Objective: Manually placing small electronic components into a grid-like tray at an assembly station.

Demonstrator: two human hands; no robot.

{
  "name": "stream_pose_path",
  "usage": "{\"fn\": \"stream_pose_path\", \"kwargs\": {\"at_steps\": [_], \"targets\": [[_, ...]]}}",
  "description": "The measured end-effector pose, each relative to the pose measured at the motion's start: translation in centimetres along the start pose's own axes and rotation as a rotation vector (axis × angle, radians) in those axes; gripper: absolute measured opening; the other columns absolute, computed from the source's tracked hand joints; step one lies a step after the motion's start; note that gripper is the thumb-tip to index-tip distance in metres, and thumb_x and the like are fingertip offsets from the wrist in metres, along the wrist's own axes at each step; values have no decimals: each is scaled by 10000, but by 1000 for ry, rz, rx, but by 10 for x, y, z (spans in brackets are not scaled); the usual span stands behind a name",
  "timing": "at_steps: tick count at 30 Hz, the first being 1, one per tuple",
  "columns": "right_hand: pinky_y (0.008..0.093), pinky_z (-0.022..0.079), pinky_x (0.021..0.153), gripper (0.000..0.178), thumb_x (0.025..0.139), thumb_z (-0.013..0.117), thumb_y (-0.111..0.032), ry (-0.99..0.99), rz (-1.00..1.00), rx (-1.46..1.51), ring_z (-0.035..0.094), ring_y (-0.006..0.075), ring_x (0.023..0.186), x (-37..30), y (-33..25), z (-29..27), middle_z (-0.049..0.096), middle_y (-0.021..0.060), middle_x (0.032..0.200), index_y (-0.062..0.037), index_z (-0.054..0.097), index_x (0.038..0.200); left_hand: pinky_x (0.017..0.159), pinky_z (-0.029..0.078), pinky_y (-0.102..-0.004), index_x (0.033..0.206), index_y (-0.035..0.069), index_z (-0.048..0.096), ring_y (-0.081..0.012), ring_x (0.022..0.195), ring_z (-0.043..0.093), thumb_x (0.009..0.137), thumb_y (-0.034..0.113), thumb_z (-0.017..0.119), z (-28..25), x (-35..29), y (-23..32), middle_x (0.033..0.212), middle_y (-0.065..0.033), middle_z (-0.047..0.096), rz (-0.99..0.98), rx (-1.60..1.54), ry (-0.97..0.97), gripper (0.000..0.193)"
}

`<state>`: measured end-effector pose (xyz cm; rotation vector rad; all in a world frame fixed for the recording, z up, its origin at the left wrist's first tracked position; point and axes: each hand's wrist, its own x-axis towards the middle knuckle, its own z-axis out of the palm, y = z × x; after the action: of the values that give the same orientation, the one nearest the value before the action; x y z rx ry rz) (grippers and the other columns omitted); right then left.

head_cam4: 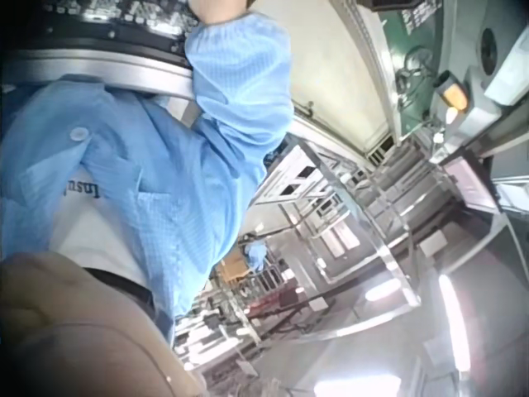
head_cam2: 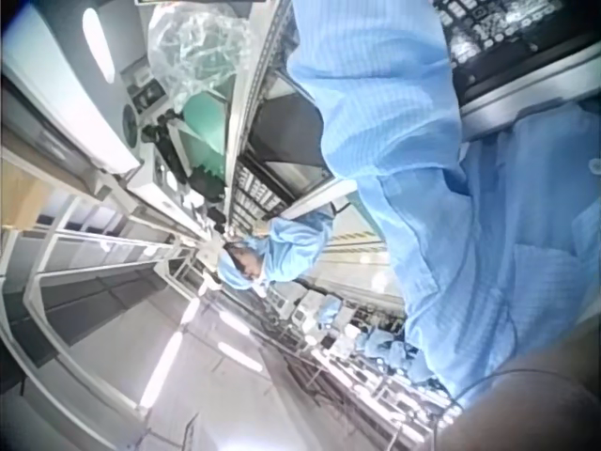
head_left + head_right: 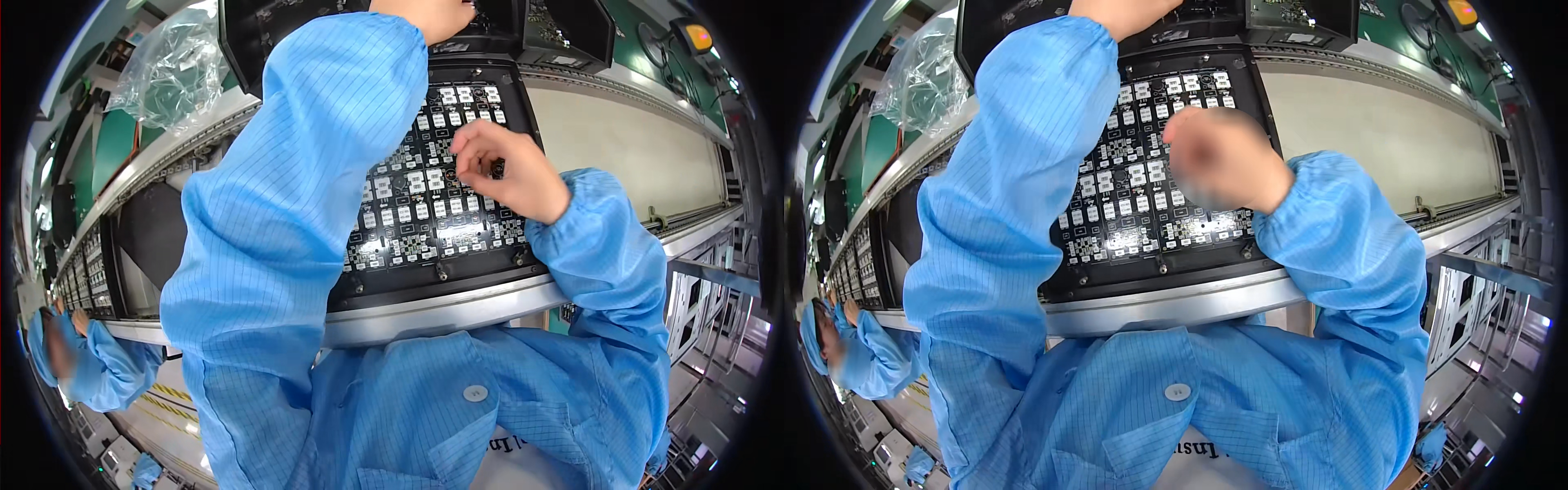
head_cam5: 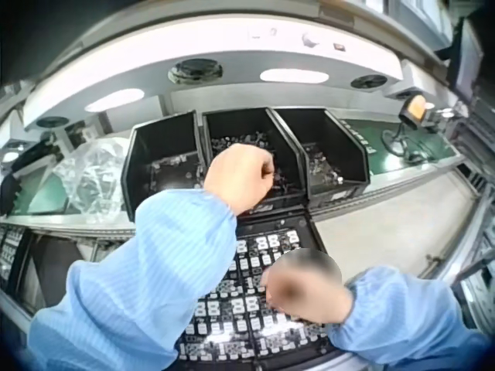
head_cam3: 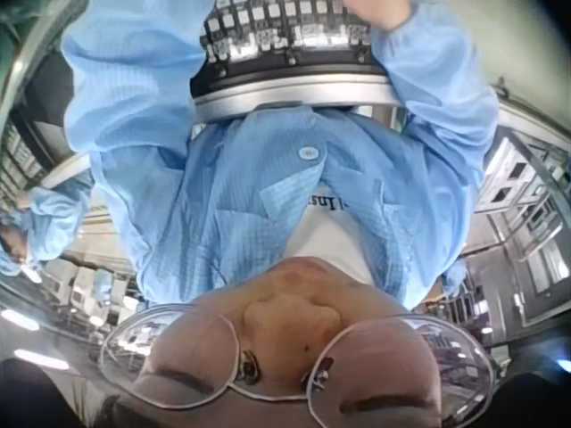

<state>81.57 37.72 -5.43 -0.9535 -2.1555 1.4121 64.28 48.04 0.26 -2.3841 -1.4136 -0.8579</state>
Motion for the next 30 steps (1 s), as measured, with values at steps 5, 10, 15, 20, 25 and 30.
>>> {"fn": "stream_pose_path", "kwargs": {"at_steps": [5,10,15,20,25,30], "targets": [[229,407,579,306,732,626,82,51,7,-56,534,73,673,-1,2,12,599,-3,748,-34,512,991,688,512,-253,720,-9,628,-142,717,646,694,1,688,-41,-14,12,739,-107,676,-342,-938,-185,67],[227,398,569,317,718,638,70,127,-55,-102,531,83,648,1,5,14,595,-4,733,-49,519,987,768,522,-283,873,20,632,-142,831,646,758,16,676,-47,-59,-4,883,-98,682,-105,-1216,-268,123],[229,432,618,355,713,680,52,120,-153,-251,555,112,713,-1,-4,3,599,33,822,-46,534,1021,782,495,-219,996,6,652,-71,815,584,760,-36,694,-65,-81,-7,964,-39,637,-450,-1204,-553,243],[235,461,719,319,756,689,0,483,-287,-188,546,92,824,19,-19,-69,584,10,913,-37,567,1047,785,509,-256,927,1,678,-137,882,616,751,-44,694,-75,-118,-11,971,-74,634,-532,-1286,-482,182],[354,493,699,352,712,677,-26,1080,-364,-1023,600,310,715,58,-5,-184,601,129,828,18,544,1035,819,487,-265,937,-37,651,-160,932,589,747,-143,633,-79,-145,-13,1015,-108,594,-751,-1414,-395,218],[313,467,760,460,792,690,-285,919,126,-410,607,179,918,74,105,-276,653,128,1049,17,599,1126,778,481,-248,937,-45,644,-155,916,581,753,-155,621,-82,-150,-19,1003,-107,582,-749,-1397,-362,216]]}}
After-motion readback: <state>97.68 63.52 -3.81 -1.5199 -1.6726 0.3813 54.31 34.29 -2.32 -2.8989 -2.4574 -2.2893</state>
